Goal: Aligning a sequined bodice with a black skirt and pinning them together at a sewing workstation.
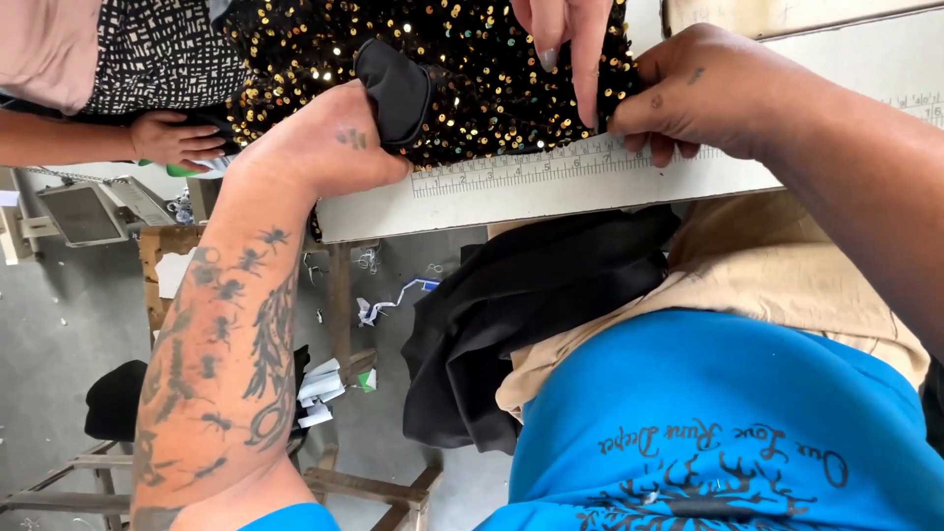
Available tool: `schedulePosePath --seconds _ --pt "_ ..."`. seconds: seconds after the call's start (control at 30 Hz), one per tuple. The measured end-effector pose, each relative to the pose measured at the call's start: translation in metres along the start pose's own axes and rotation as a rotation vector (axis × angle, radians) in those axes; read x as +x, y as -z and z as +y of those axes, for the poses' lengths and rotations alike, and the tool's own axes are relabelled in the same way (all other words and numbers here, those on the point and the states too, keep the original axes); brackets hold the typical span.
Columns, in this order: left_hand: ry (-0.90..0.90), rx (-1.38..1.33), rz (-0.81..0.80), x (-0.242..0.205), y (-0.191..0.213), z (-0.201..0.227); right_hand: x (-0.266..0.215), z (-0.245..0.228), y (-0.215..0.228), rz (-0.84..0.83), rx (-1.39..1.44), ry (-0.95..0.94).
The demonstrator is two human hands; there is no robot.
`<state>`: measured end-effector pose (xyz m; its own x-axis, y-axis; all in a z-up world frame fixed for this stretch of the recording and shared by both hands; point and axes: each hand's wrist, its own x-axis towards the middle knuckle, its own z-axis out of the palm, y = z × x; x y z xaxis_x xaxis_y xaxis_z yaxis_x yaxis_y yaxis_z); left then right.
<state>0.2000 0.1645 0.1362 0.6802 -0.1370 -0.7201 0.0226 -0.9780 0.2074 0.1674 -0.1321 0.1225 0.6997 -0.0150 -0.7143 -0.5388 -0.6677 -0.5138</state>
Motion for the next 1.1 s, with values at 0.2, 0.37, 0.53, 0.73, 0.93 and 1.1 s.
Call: schedulePosePath --seconds 0.2,0.37,0.53,0.73,0.93,1.1 --pt "-0.125 0.063 0.028 0.011 -0.003 -0.009 0.005 0.001 0.002 -0.003 0.0 0.058" --pt "-0.167 0.089 0.016 0.012 -0.003 -0.01 0.005 0.002 0.001 0.028 -0.134 0.032" --pt "-0.118 0.068 0.013 0.011 -0.002 -0.007 0.002 0.0 -0.001 0.016 -0.109 0.037" --pt "-0.13 0.102 0.037 0.004 0.003 -0.006 0.03 0.019 -0.003 -0.003 -0.184 0.132" --pt "-0.026 0.069 -0.019 -0.005 0.01 0.007 0.028 0.023 -0.004 0.048 -0.134 0.103" --pt "-0.101 0.027 -0.017 0.004 0.006 0.005 0.036 0.025 -0.002 0.001 -0.049 0.085"
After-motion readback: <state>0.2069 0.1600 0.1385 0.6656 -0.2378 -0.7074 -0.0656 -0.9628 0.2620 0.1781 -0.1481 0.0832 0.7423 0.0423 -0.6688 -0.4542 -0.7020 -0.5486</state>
